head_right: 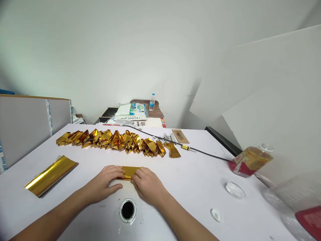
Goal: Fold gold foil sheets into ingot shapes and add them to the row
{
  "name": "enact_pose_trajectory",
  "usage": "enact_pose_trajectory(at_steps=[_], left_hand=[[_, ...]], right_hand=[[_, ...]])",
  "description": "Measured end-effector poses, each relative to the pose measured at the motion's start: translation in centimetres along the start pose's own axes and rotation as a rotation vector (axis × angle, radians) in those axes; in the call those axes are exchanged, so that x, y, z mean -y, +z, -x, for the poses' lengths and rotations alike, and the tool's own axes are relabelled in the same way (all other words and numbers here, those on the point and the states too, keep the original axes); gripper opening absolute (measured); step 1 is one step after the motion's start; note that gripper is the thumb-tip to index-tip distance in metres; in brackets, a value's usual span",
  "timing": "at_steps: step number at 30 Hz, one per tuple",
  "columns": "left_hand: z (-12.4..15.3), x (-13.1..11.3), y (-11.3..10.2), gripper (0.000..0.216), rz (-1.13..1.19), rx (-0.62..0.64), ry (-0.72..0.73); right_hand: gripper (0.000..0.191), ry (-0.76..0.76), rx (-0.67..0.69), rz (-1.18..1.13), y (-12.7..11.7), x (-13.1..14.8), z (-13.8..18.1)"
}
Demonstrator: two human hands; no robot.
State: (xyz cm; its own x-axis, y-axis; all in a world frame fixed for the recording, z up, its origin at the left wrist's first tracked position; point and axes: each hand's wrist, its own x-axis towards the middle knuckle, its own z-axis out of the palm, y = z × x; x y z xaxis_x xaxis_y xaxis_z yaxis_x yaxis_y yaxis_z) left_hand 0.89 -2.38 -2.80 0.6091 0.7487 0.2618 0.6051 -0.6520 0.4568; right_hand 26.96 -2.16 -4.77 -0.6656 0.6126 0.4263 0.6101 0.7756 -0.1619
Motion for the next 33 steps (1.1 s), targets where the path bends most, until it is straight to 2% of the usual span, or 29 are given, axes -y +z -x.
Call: enact_pose_trajectory(at_steps=[3, 8, 12, 16, 19, 23, 28, 33], left_hand=[[-0.2, -0.1, 0.1, 0.017, 0.027, -0.018, 0.0], [-0.6, -0.9, -0.3, 0.023, 0.08, -0.029, -0.043], [-0.8, -1.1, -0.1, 0.021, 0.093, -0.069, -0.108], [-1.2, -0.8, 0.2, 0.016, 0.092, -0.152, -0.136], [-1.2, -1.3, 0.0, 0.021, -0.001, -0.214, -0.026], [-0.5, -3.1, 0.0, 0.024, -0.218, -0.139, 0.116], [0.2, -4.6, 1.3, 0.033, -0.31, -0.048, 0.1], [0.2, -4.3, 2.2, 0.037, -0.317, -0.05, 0.079]], right_hand=[[0.026, 0.044, -0.052, -0.038, 0.2, -0.2, 0.1], [0.022, 0.082, -0.1, -0.163, 0.2, -0.5, 0.2], [0.02, 0.027, -0.166, -0.221, 0.1, -0.3, 0.0], [0.023, -0.045, -0.193, -0.12, -0.3, 0.0, -0.2], [0.021, -0.001, -0.17, -0.08, -0.4, 0.2, -0.1], [0.027, 0.043, -0.116, -0.047, -0.3, 0.2, 0.0], [0.031, 0.077, -0.028, -0.011, -0.5, 0.5, 0.1], [0.03, 0.09, 0.015, -0.037, -0.9, 0.8, 0.0]])
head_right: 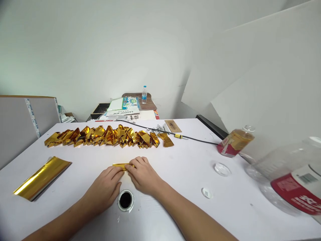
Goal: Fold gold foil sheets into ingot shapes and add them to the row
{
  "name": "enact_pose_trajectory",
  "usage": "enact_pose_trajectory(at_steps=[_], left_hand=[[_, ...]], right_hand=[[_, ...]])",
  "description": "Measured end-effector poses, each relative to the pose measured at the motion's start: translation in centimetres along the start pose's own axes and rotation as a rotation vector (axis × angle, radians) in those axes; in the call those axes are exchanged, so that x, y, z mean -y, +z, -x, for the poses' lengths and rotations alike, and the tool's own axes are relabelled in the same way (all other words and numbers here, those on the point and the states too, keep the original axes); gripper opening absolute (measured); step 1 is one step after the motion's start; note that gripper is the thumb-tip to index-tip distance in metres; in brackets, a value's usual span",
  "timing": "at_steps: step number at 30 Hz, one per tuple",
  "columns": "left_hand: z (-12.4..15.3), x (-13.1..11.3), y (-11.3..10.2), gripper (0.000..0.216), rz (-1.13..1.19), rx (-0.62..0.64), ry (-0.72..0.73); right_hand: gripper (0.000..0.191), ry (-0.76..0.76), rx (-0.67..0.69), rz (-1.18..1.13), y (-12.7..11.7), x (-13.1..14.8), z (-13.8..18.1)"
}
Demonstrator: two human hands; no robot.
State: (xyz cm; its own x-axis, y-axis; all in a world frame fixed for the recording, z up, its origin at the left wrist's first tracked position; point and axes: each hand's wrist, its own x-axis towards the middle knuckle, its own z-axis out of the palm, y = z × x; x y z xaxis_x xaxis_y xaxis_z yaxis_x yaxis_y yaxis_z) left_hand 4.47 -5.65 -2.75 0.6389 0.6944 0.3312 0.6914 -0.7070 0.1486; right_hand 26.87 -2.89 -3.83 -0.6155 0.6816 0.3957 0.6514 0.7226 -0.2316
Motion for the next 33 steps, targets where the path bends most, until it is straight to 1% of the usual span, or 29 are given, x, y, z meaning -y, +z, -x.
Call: enact_pose_trajectory(at_steps=[4, 7, 10, 14, 18, 28, 33], left_hand=[[0.2, 0.1, 0.4, 0.035, 0.017, -0.034, -0.003], [0.3, 0.1, 0.7, 0.034, 0.007, -0.05, 0.009], [0.2, 0.0, 0.7, 0.031, -0.007, -0.031, 0.021], [-0.1, -0.2, 0.4, 0.033, -0.086, -0.007, 0.078], [-0.1, -0.1, 0.5, 0.034, -0.172, -0.02, 0.1], [0.0, 0.4, 1.1, 0.033, -0.072, -0.044, 0.059], [0.0, 0.4, 1.1, 0.032, -0.065, -0.054, 0.058]], right_hand=[[0.027, -0.004, 0.012, -0.009, -0.4, 0.3, 0.0], [0.031, -0.012, 0.028, -0.011, -0.7, 0.9, 0.1], [0.035, 0.0, 0.062, -0.026, -0.8, 1.8, 0.2], [0.033, 0.056, 0.104, -0.04, -1.0, 2.6, 0.2], [0.032, 0.067, 0.128, -0.038, -1.2, 2.8, 0.1], [0.034, 0.094, 0.141, -0.009, -0.6, 3.0, 0.3], [0.035, 0.108, 0.156, -0.018, -0.9, 3.1, 0.3]])
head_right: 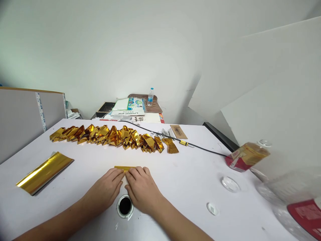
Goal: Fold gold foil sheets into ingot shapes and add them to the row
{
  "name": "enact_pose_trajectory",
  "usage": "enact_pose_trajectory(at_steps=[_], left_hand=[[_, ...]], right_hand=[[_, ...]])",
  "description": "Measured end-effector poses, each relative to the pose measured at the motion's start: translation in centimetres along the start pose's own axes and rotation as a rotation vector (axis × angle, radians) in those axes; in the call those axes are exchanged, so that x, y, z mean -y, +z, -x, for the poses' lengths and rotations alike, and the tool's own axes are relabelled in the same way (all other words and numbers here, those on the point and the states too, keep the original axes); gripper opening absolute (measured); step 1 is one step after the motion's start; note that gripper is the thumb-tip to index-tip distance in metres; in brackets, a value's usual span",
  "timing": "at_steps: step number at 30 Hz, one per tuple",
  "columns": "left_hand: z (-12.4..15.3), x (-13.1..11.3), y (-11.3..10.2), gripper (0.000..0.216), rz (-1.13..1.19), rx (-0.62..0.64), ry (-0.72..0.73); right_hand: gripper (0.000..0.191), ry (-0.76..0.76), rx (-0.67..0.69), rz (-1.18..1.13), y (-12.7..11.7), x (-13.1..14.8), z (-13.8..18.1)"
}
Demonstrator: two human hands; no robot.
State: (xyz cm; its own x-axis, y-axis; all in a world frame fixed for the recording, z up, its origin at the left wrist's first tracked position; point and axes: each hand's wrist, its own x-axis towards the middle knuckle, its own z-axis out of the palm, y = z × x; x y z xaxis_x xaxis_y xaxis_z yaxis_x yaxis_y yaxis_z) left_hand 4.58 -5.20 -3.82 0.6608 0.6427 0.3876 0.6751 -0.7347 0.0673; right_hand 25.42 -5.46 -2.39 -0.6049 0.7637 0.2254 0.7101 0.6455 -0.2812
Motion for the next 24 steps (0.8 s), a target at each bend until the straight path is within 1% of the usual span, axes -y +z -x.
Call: enact_pose_trajectory(at_steps=[5, 10, 17, 21, 24], left_hand=[[0.0, -0.2, 0.0, 0.033, -0.048, 0.014, 0.005], [0.0, -0.2, -0.3, 0.033, 0.048, -0.003, -0.036], [-0.3, -0.3, -0.7, 0.037, 0.153, 0.013, -0.074], [0.4, 0.8, -0.9, 0.041, 0.189, -0.02, -0.17], [1.2, 1.9, -1.4, 0.034, 0.16, -0.01, -0.268]], right_hand=[[0.035, 0.018, 0.022, 0.016, -0.3, 0.3, 0.0], [0.035, 0.007, -0.004, 0.02, 0.0, 0.1, 0.0], [0.033, 0.012, 0.001, 0.022, 0.1, 0.4, -0.1], [0.029, 0.038, -0.015, -0.012, -0.3, -0.6, 0.4], [0.029, 0.112, -0.068, -0.054, -0.9, -1.9, 0.9]])
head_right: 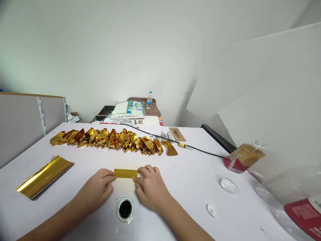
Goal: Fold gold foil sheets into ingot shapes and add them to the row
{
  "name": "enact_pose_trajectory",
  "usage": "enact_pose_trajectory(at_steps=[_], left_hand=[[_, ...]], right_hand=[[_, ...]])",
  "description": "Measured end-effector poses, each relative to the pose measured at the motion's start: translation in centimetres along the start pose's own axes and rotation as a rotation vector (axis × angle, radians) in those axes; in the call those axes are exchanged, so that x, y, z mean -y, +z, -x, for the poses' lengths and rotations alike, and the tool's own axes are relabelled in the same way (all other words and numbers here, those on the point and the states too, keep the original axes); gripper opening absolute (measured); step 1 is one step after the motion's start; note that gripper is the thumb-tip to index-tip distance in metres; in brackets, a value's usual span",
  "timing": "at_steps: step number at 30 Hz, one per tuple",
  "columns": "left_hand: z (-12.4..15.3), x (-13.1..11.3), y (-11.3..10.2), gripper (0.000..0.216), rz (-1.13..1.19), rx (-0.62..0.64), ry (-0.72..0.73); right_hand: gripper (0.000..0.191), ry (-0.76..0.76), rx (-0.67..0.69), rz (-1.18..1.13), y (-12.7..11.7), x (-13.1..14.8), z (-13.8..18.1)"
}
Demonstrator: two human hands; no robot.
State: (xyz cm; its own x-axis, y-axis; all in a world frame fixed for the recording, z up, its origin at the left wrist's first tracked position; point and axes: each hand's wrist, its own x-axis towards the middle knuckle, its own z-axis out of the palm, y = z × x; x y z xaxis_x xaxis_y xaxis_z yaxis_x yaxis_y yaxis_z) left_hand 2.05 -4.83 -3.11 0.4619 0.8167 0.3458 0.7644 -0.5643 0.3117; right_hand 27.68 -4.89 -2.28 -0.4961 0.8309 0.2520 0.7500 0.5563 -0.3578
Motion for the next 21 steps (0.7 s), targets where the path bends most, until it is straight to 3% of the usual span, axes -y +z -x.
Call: enact_pose_trajectory(at_steps=[4, 12, 17, 21], left_hand=[[0.0, 0.6, -0.7, 0.03, -0.034, 0.018, -0.052], [-0.8, 1.1, -0.4, 0.016, 0.075, -0.104, 0.063], [-1.1, 1.0, -0.4, 0.042, 0.13, -0.133, 0.089], [-1.2, 0.7, -0.8, 0.03, 0.121, -0.108, 0.123]], right_hand=[[0.024, 0.014, -0.047, -0.037, -0.2, -0.9, 0.1], [0.003, -0.09, -0.12, -0.08, 1.4, -1.2, -1.0], [0.021, -0.21, -0.198, -0.077, 2.0, -1.1, -1.5], [0.039, -0.259, -0.244, -0.032, 1.8, -0.9, -1.2]])
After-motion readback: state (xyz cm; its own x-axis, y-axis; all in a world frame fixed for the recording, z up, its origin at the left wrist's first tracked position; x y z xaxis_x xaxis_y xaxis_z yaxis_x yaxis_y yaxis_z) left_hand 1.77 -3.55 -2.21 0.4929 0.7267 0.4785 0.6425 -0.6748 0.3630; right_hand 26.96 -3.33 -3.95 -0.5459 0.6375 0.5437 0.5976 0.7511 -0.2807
